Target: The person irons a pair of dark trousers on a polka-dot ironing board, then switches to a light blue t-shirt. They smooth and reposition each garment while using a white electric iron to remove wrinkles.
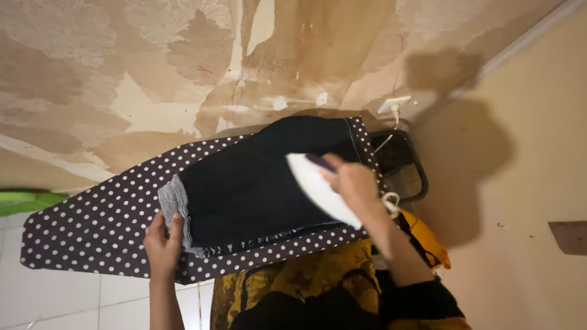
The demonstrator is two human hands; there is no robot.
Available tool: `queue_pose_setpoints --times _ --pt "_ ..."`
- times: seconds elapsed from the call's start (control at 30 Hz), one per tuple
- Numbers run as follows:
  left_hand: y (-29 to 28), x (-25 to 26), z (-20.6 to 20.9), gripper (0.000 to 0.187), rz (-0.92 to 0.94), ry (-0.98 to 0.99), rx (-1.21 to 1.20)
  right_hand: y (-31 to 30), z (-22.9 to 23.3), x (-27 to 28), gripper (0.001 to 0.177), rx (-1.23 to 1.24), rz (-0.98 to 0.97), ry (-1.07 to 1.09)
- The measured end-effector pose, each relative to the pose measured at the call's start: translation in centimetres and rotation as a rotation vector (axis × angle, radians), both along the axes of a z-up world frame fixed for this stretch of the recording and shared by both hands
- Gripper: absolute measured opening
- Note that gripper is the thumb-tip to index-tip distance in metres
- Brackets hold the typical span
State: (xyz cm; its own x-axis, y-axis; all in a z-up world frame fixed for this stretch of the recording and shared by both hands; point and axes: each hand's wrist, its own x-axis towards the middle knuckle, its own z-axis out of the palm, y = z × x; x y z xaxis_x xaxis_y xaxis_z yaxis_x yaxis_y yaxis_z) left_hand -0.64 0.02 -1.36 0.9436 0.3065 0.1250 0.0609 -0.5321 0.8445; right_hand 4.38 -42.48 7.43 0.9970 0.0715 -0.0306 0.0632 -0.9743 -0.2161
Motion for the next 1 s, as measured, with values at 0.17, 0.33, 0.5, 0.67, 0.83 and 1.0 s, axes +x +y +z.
queue_pose_setpoints --times 0.17,0.33,0.5,0.67,0.83,1.0 --pt "-0.4 0.2 0.9 0.037 0.040 0.113 -0.006 -5.9 0.7 0.5 0.038 -0.022 -0.202 -0.317" --pt "-0.6 0.1 1.3 0.037 0.004 0.007 -0.024 -5.2 1.1 2.6 0.039 0.088 -0.202 -0.254" --pt "-0.6 0.1 1.2 0.038 0.035 0.064 -0.002 1.2 0.9 2.7 0.042 0.148 -0.098 0.079" --pt "-0.3 0.1 0.8 0.038 0.022 0.019 0.036 4.7 0.1 4.0 0.043 -0.004 0.003 -0.366" --pt "-0.2 0.1 0.5 0.038 0.011 0.039 -0.041 2.0 -0.9 8.3 0.050 -0.125 -0.101 -0.260" --pt "0.0 0.1 -0.1 0.039 -0.003 0.021 -0.064 -4.8 -1.0 8.2 0.054 -0.139 -0.302 -0.099"
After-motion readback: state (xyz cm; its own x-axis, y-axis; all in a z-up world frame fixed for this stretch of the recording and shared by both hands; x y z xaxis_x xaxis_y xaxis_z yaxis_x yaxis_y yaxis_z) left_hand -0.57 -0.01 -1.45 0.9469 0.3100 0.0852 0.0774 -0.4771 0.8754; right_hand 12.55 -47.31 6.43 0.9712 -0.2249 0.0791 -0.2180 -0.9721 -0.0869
